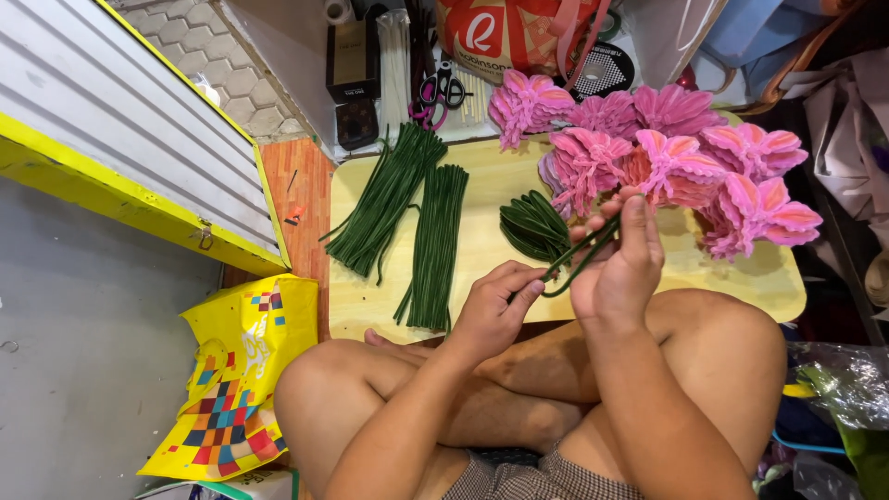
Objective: The person is manually bending and shaping green floral wire stems into loops for use in arrangements.
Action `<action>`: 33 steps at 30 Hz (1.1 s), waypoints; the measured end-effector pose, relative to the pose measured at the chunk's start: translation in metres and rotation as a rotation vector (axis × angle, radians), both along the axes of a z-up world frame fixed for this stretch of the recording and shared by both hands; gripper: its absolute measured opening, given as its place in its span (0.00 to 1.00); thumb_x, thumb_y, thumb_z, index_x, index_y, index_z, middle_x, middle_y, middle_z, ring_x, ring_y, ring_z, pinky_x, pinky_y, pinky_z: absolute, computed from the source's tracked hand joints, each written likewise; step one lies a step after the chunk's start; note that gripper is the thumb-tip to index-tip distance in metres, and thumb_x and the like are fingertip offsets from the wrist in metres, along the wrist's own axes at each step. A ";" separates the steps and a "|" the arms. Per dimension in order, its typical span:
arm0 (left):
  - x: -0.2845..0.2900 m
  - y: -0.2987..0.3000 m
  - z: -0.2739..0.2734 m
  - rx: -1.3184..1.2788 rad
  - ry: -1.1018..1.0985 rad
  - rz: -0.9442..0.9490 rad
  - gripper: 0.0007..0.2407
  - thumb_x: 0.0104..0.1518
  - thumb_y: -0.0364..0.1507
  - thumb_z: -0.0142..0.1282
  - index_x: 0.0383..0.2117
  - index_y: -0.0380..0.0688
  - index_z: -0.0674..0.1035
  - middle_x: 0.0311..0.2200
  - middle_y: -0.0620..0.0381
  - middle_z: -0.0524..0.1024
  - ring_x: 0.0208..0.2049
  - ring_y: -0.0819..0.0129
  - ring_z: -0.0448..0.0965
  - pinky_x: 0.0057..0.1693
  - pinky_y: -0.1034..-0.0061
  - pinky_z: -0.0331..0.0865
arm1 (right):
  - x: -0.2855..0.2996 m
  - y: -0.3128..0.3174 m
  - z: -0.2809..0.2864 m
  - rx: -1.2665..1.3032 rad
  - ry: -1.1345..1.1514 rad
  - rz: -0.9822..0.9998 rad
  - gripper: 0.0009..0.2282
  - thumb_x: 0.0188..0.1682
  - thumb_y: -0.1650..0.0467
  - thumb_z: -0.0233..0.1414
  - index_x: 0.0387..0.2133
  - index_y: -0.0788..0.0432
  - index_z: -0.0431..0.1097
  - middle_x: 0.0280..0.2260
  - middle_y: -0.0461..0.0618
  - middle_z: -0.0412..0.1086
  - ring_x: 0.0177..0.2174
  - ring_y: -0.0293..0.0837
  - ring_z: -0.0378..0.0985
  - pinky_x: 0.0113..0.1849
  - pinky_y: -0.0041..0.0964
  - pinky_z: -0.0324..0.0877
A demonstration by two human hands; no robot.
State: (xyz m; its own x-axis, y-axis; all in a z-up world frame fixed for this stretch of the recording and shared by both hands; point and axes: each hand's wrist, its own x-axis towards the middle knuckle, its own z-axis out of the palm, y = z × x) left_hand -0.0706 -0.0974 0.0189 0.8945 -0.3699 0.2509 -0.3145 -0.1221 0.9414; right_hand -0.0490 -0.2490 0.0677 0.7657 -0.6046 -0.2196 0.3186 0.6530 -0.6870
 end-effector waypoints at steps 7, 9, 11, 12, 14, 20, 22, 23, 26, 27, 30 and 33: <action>-0.009 -0.008 0.003 0.083 -0.232 0.010 0.09 0.62 0.22 0.58 0.46 0.44 0.84 0.34 0.54 0.81 0.32 0.63 0.83 0.41 0.75 0.78 | 0.002 -0.019 -0.002 0.076 0.010 -0.046 0.09 0.56 0.63 0.54 0.44 0.53 0.73 0.31 0.40 0.70 0.28 0.35 0.73 0.30 0.29 0.74; -0.011 -0.008 0.004 0.073 -0.227 0.099 0.10 0.60 0.21 0.58 0.46 0.44 0.84 0.32 0.55 0.82 0.32 0.64 0.85 0.40 0.76 0.79 | -0.003 -0.014 0.005 0.056 0.050 -0.082 0.09 0.57 0.62 0.53 0.43 0.51 0.71 0.30 0.40 0.67 0.27 0.35 0.70 0.26 0.28 0.71; -0.013 -0.011 0.005 0.065 -0.217 0.110 0.09 0.61 0.20 0.58 0.45 0.43 0.84 0.33 0.54 0.83 0.33 0.63 0.85 0.41 0.75 0.79 | -0.004 -0.016 0.004 0.050 0.042 -0.095 0.09 0.57 0.62 0.53 0.44 0.51 0.71 0.30 0.39 0.65 0.26 0.35 0.68 0.25 0.28 0.69; -0.014 -0.012 0.006 0.055 -0.209 0.122 0.09 0.61 0.20 0.57 0.45 0.42 0.84 0.33 0.54 0.83 0.35 0.61 0.86 0.42 0.74 0.79 | -0.004 -0.016 0.004 0.043 0.032 -0.108 0.09 0.57 0.61 0.52 0.44 0.50 0.70 0.30 0.39 0.63 0.26 0.35 0.66 0.25 0.28 0.68; -0.017 -0.015 0.007 0.043 -0.219 0.147 0.08 0.60 0.20 0.58 0.43 0.42 0.85 0.32 0.54 0.83 0.33 0.61 0.85 0.39 0.76 0.78 | -0.007 -0.014 0.008 0.053 0.043 -0.101 0.08 0.58 0.61 0.51 0.42 0.50 0.69 0.30 0.38 0.61 0.25 0.34 0.63 0.24 0.27 0.63; -0.017 -0.019 0.008 0.067 -0.381 0.184 0.08 0.58 0.24 0.62 0.42 0.43 0.85 0.32 0.54 0.82 0.34 0.59 0.85 0.39 0.73 0.80 | -0.005 -0.022 0.000 0.044 0.014 -0.101 0.07 0.60 0.62 0.46 0.40 0.50 0.66 0.29 0.38 0.55 0.22 0.34 0.57 0.20 0.23 0.52; -0.015 -0.020 0.007 0.085 -0.421 0.204 0.07 0.58 0.24 0.62 0.42 0.42 0.85 0.31 0.54 0.82 0.34 0.59 0.85 0.39 0.73 0.80 | -0.004 -0.024 -0.003 0.044 0.001 -0.102 0.07 0.60 0.62 0.46 0.40 0.50 0.65 0.28 0.38 0.54 0.22 0.33 0.56 0.20 0.23 0.51; -0.014 -0.020 0.007 0.093 -0.440 0.222 0.07 0.58 0.24 0.62 0.41 0.43 0.85 0.31 0.55 0.82 0.34 0.60 0.85 0.40 0.74 0.80 | -0.004 -0.024 -0.004 0.041 0.000 -0.100 0.07 0.60 0.61 0.46 0.40 0.49 0.65 0.28 0.38 0.54 0.21 0.33 0.56 0.20 0.22 0.50; -0.011 -0.019 0.009 0.087 -0.432 0.253 0.05 0.57 0.24 0.63 0.38 0.45 0.86 0.28 0.57 0.82 0.32 0.61 0.85 0.39 0.75 0.79 | -0.006 -0.025 -0.005 0.033 -0.029 -0.099 0.07 0.60 0.62 0.45 0.40 0.50 0.65 0.28 0.38 0.54 0.21 0.33 0.55 0.21 0.22 0.49; -0.010 -0.019 0.010 0.072 -0.405 0.265 0.04 0.56 0.25 0.63 0.35 0.46 0.87 0.26 0.57 0.82 0.31 0.60 0.85 0.37 0.74 0.79 | -0.006 -0.026 -0.004 0.027 -0.056 -0.099 0.07 0.61 0.62 0.44 0.39 0.51 0.64 0.28 0.38 0.54 0.22 0.33 0.54 0.21 0.22 0.47; -0.004 -0.014 0.011 0.095 -0.391 0.278 0.04 0.57 0.27 0.62 0.34 0.52 0.87 0.25 0.61 0.82 0.30 0.62 0.85 0.38 0.74 0.79 | -0.005 -0.029 -0.011 -0.012 -0.091 -0.062 0.07 0.61 0.63 0.45 0.39 0.52 0.65 0.27 0.40 0.55 0.22 0.34 0.56 0.22 0.23 0.52; 0.001 -0.004 0.011 0.214 -0.434 0.289 0.03 0.58 0.29 0.61 0.31 0.53 0.87 0.22 0.61 0.81 0.27 0.63 0.84 0.36 0.74 0.78 | -0.004 -0.020 -0.008 -0.142 -0.057 -0.053 0.07 0.61 0.64 0.46 0.40 0.53 0.65 0.29 0.41 0.62 0.27 0.37 0.68 0.28 0.30 0.71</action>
